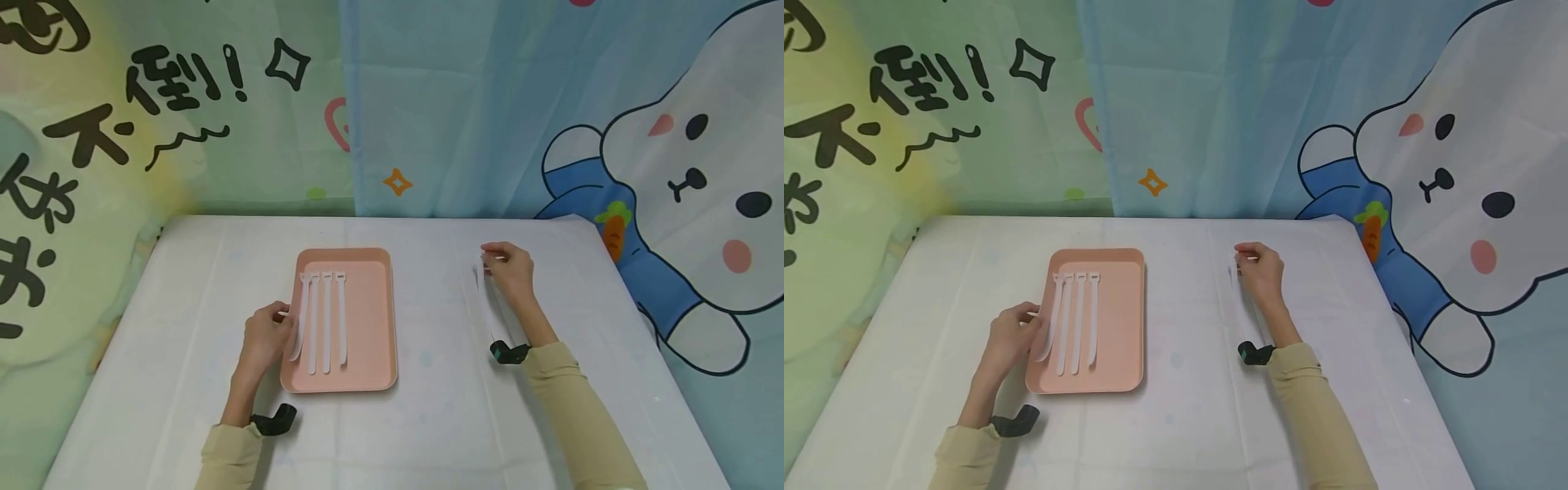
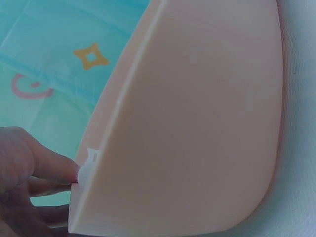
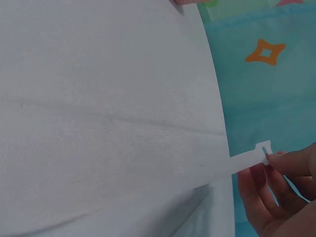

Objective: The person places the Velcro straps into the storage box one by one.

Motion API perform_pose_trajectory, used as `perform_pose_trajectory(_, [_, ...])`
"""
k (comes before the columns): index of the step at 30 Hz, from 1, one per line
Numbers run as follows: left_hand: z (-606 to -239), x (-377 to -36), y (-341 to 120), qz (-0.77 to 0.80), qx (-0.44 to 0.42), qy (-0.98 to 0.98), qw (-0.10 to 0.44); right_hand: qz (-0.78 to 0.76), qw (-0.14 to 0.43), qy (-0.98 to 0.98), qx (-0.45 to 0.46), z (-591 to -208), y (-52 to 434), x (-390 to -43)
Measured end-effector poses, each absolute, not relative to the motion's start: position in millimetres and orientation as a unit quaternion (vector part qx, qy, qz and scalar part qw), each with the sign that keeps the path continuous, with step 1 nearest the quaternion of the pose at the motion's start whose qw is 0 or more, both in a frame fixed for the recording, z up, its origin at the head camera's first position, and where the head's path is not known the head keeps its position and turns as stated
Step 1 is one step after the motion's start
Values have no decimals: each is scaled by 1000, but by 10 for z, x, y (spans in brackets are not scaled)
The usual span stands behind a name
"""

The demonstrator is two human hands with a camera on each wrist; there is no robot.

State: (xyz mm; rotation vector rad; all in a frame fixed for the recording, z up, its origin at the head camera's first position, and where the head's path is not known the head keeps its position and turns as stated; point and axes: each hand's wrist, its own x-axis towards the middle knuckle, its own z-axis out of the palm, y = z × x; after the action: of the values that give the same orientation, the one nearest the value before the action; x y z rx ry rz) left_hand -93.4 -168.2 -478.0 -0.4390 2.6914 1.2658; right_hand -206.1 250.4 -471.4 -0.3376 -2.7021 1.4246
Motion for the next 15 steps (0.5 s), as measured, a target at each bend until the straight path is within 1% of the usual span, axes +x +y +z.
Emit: perform_pose_trajectory(15, [-4775, -940, -1681, 415, -144, 896, 68, 491, 38, -867, -71, -4484, 2399, -2076])
